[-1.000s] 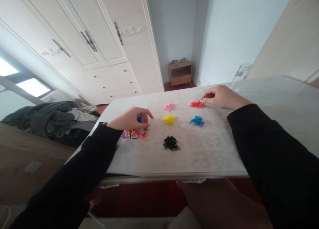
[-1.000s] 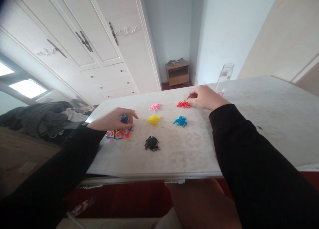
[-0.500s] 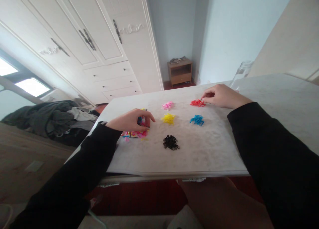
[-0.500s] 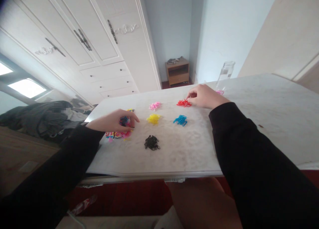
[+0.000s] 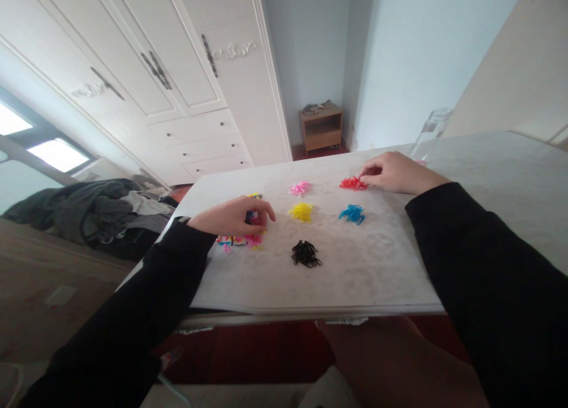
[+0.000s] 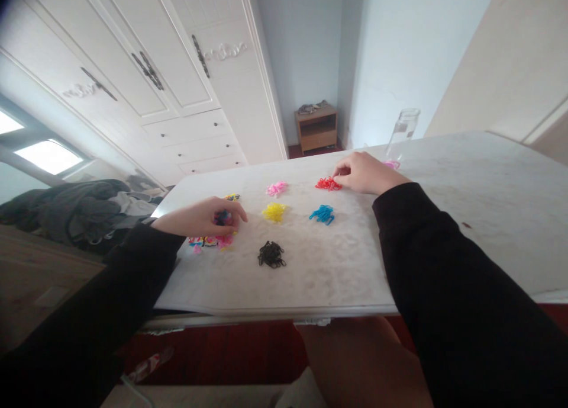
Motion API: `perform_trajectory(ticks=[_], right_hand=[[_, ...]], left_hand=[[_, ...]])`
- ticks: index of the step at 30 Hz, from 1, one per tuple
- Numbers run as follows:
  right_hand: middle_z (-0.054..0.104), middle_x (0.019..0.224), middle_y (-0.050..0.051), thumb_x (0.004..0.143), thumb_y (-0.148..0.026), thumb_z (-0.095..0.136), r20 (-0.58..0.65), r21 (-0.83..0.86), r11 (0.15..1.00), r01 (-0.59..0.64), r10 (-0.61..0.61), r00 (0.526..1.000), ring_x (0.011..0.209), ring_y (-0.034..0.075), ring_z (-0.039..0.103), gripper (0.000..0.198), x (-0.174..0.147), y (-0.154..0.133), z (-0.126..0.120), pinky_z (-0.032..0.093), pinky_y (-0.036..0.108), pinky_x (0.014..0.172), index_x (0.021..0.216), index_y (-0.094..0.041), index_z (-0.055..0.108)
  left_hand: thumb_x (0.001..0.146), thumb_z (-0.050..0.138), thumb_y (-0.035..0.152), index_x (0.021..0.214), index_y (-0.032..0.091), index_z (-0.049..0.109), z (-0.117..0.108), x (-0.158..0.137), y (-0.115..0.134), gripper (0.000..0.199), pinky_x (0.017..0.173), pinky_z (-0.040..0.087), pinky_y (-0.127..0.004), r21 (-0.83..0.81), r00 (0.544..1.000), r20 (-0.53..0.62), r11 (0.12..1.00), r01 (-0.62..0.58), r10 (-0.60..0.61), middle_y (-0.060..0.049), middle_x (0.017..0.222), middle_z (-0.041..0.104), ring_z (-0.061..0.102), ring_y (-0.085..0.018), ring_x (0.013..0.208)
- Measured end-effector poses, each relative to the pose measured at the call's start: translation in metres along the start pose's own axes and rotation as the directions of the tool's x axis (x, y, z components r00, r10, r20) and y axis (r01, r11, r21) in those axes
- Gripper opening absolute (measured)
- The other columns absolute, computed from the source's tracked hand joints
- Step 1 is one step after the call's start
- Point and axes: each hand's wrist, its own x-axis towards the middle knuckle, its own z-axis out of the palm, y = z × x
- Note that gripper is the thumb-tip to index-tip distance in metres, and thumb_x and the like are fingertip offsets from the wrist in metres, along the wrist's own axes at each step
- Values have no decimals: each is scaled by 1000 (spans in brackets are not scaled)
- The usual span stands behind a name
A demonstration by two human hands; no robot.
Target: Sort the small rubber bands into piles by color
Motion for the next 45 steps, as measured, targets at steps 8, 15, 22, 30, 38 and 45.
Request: perform_trajectory(ticks=[8,15,22,30,38,45], right_hand=[[81,77,1,80,-21,69,17,9,1000,13,-13,1000,74,21,71,15,0,-1,1,47,32,68,79,-23,83],[81,76,1,80,-24,69,25,0,999,34,-34,999,72,21,70,15,2,5,3,47,32,67,80,-24,84],[82,79,2,81,-22,69,33,-16,1000,10,-9,999,74,21,70,15,1,0,2,48,33,70,81,-23,84],[81,78,1,80,-25,70,32,-13,1000,9,-8,999,73,21,70,13,1,1,3,47,33,69,79,-25,84],[82,79,2,82,-22,68,32,-33,999,7,-6,999,75,20,71,16,0,-3,3,47,32,70,81,-21,85],[80,77,5,82,-18,67,-41,19,999,36,-35,999,71,20,69,18,0,-13,1,45,32,67,83,-17,85]], left_hand=[[82,75,22,111,24,77,0,0,5,29,74,52,-28,15,999,-53,1000,-12,13,0,84,79,71,-17,75],[79,77,22,109,24,80,-1,-1,6,29,75,55,-29,-44,1000,-28,999,-3,1,-1,85,82,72,-17,74],[77,78,20,109,24,80,1,-1,6,32,69,53,-28,-42,999,10,998,43,-42,1,82,80,72,-16,70],[80,76,22,109,24,77,-3,-1,10,29,70,52,-28,-28,999,-42,999,-31,30,1,78,76,68,-15,70],[84,78,24,110,20,72,3,0,4,27,69,60,-28,-124,978,-189,986,-108,83,-1,82,79,75,-16,74],[82,85,24,93,17,73,15,8,5,17,73,69,-27,-229,928,-364,958,-172,80,-5,87,80,79,-16,79]])
